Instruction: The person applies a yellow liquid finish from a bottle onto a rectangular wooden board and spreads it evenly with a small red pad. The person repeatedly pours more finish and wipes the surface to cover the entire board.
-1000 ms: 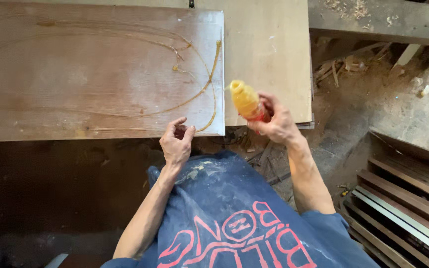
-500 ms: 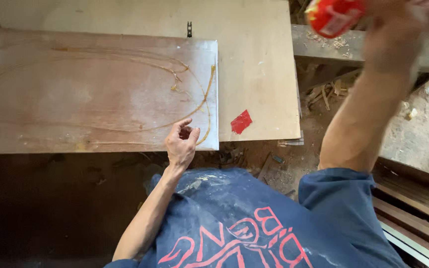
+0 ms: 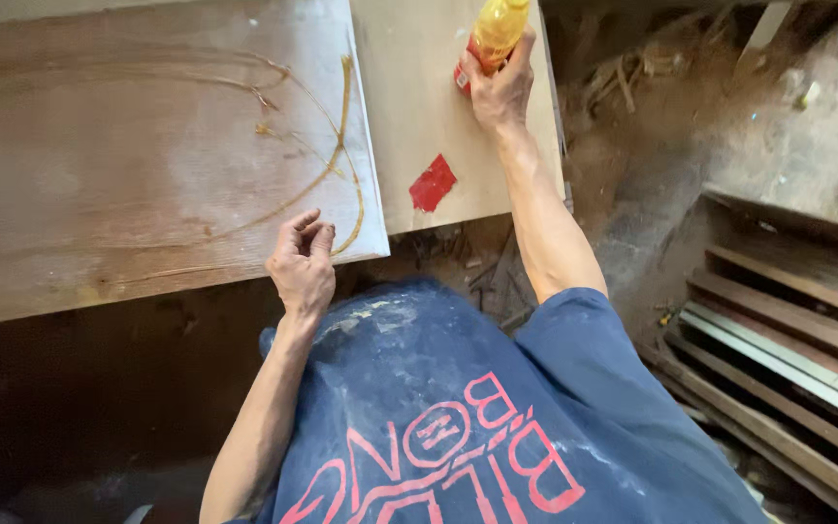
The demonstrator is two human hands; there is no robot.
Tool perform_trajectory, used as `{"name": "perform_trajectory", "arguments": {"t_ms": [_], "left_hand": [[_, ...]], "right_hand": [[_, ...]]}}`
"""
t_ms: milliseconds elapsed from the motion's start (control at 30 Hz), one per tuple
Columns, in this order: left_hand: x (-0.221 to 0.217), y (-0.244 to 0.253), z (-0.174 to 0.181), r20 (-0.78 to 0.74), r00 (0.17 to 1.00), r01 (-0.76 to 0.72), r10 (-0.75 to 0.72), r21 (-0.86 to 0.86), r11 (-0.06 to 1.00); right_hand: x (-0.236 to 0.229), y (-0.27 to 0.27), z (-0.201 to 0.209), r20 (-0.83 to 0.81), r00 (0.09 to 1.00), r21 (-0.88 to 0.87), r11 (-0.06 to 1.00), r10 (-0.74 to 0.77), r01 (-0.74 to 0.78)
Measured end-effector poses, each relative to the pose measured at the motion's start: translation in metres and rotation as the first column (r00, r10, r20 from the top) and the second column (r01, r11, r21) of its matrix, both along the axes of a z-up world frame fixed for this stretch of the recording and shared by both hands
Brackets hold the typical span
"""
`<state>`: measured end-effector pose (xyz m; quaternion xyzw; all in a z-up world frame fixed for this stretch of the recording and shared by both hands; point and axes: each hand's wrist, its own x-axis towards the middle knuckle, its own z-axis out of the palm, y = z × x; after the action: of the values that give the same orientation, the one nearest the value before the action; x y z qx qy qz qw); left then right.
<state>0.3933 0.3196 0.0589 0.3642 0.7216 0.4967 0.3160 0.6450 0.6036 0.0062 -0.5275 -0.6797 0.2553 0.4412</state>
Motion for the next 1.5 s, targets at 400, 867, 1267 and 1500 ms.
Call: {"name": "perform_trajectory", "arguments": {"t_ms": [400,867,1267,1500], "left_hand": [[0.002,0.005,-0.003,0.019,0.998,0.065,-0.065,0.007,0.998],[-0.027,-0.024,-0.020,0.136,0.973,-0.188,0.187,-0.001,0.982],[-0.049,-0.074,-0.027,0.214,0.862,-0.468,0.460,-0.018,0.884],[-0.049,-0.088,-0.030,0.240,0.794,-0.564,0.558,-0.049,0.824]], "right_hand": [[0.010,-0.080,0.000,0.467,0.876,-0.269,0.923,-0.124,0.274],[-0.045,-0.142,0.043,0.152,0.988,-0.378,0.925,0.017,0.043],[-0.120,0.054,0.025,0.758,0.509,0.139,0.663,0.407,-0.736],[-0.110,0.057,0.015,0.768,0.445,0.160,0.533,0.461,-0.831]]}}
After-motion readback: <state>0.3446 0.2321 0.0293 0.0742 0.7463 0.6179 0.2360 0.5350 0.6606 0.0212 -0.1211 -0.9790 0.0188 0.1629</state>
